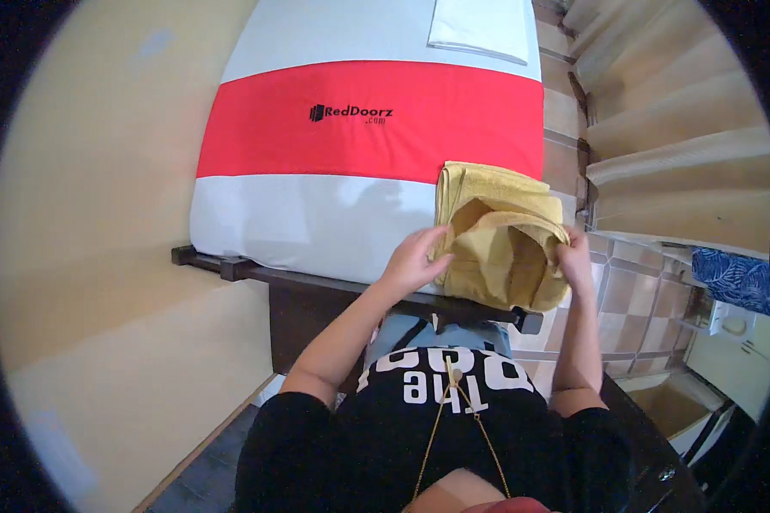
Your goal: The person puts a pillow inside a white pillowcase, folds another white pillowcase, and then folds two yellow towels by hand on the bed.
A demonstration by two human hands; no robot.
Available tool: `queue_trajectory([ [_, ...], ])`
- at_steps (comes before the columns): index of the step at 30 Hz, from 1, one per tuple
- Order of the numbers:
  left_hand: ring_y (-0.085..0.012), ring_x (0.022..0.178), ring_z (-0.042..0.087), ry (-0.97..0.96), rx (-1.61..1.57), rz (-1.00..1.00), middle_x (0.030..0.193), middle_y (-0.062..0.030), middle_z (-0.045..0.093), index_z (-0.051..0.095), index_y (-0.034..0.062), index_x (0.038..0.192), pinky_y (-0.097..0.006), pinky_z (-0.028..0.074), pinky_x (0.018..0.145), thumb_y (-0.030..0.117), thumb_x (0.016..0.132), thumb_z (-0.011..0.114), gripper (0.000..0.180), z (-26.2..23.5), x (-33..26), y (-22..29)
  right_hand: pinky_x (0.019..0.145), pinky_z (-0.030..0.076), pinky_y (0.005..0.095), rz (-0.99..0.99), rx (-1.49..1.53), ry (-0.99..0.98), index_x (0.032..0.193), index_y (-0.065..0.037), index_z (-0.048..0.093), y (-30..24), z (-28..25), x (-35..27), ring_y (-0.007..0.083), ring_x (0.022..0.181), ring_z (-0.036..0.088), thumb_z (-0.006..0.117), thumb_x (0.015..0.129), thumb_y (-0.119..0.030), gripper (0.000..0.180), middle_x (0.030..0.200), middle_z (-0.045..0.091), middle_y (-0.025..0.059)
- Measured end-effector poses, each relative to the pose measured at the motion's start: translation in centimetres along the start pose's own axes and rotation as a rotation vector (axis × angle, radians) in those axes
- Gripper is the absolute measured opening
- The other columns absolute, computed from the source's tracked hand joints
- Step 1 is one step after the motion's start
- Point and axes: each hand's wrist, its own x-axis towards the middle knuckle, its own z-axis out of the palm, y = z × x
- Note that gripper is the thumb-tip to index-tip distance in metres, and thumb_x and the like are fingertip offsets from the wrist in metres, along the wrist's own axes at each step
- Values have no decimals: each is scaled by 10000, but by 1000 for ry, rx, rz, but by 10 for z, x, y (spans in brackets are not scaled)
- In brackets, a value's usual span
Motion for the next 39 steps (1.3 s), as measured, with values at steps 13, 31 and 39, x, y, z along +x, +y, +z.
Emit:
queue_trajectory([
  [13, -225, 787, 610, -71, -61, -101, 856, -93, 651, 624, 31, 973, -326, 474, 705, 132, 713, 668, 283, -5, 38, 57, 793, 466, 261, -893, -51, 398, 975, 24, 617, -213, -162, -136, 152, 857, 596, 598, 738, 12, 238, 920, 640, 80],
  [31, -74, 750, 529, 252, -347, 38, 834, -19, 580, 580, 43, 920, -239, 435, 661, 24, 727, 632, 200, -198, 27, 90, 809, 442, 240, -862, 71, 531, 1025, 19, 611, -203, -210, -81, 139, 904, 571, 602, 811, -86, 239, 1003, 623, 83],
  [39, -51, 606, 516, -150, -180, 14, 687, 22, 592, 624, 53, 788, -216, 413, 545, 43, 654, 680, 146, -199, 20, 58, 886, 405, 284, -760, 85, 435, 1115, 26, 565, -170, -228, -113, 169, 1030, 519, 571, 815, -46, 309, 1112, 576, 106],
])
